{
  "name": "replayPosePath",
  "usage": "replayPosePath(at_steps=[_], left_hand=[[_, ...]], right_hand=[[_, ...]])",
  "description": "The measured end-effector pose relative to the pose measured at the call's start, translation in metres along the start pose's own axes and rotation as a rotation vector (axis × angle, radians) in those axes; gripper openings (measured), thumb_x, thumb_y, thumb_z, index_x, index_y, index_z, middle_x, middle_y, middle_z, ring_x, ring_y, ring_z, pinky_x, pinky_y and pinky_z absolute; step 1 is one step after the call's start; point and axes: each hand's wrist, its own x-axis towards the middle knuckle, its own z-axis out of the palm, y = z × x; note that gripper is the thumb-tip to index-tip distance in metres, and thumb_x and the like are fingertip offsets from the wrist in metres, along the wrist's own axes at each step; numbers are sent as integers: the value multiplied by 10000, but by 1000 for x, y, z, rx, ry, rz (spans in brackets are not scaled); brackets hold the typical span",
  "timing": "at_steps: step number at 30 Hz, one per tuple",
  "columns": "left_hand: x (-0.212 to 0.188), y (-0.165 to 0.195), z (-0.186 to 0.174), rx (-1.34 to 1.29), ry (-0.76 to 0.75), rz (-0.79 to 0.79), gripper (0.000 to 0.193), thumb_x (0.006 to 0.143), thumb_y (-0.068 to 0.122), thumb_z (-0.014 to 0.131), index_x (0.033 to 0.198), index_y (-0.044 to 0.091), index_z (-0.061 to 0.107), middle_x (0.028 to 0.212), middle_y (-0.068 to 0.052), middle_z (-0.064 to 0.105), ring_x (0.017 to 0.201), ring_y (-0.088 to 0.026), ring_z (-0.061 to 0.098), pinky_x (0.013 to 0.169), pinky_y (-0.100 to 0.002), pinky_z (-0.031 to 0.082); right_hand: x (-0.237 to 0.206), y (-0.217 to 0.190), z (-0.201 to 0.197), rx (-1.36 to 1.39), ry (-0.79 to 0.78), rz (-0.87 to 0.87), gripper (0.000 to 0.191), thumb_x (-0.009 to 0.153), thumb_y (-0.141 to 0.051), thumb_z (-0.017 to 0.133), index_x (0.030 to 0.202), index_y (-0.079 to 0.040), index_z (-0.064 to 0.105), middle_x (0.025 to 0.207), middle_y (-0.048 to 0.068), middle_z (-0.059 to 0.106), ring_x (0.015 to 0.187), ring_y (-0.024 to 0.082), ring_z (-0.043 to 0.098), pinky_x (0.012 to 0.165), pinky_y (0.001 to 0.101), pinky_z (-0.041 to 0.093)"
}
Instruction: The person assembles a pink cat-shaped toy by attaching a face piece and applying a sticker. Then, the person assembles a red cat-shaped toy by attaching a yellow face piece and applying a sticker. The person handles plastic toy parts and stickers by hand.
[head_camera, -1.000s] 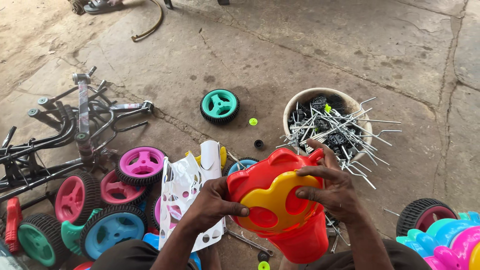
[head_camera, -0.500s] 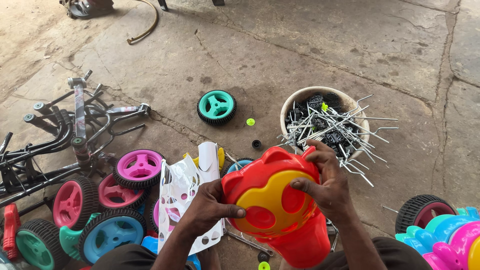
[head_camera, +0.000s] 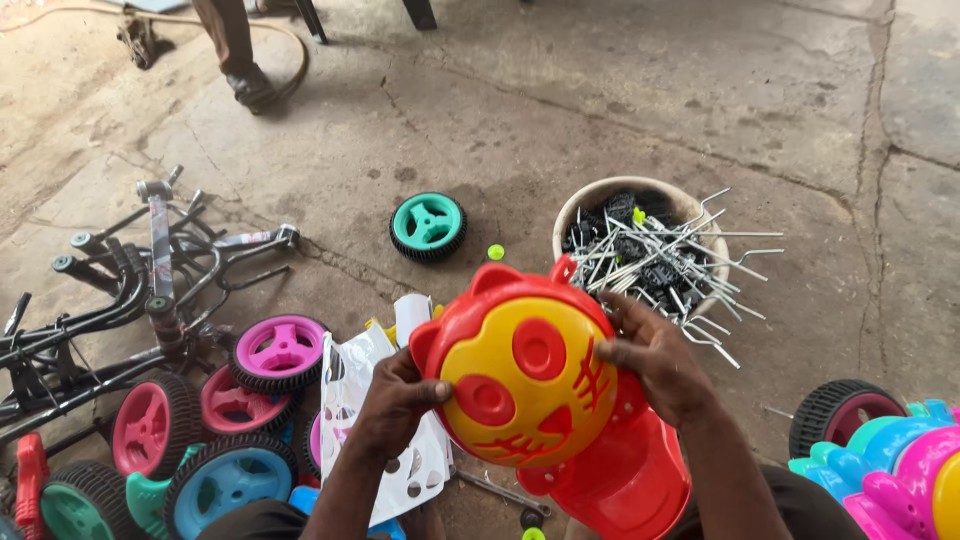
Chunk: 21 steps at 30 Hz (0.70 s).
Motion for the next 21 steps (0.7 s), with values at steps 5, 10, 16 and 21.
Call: replayPosePath(at_steps=[5,10,16,21], left_hand=[[1,-3,-8,5,1,-12,604,724,25,844,1294,-26,652,1181,-138,752,1062,-246,722,976,-405,570],[1,-2,-14,-28,-36,-70,608,758,56,849,1314,-55,628,1211,-172,736,1077,-268,723,987,-427,569],[10,-1,-20,-55,2,8,752,794,65,788,1486,8,500,1226,-193,678,1033,-294,688,921,-455,540],[12,-1,-27,-513,14,152,617,887,263,737,1387,-11,499,1206,-211,684,1075,-328,694,914,-461,556]], right_hand=[[-19,-20,0,-64,-172,73,1083,582,-113,873,1535,-37,364,1399,210,646,1268,295,645,1086,440,512],[-27,-26,7,-218,-102,1,1082,606,-140,887,1552,-25,375,1363,210,684,1245,289,680,1071,408,556],[-11,-9,1,-107,-18,105,1016,623,-42,856,1535,-24,408,1294,213,715,1154,294,710,1027,397,574],[3,8,1,312,-58,-19,876,730,-24,822,1518,44,447,1287,197,694,1140,255,683,1000,399,559]])
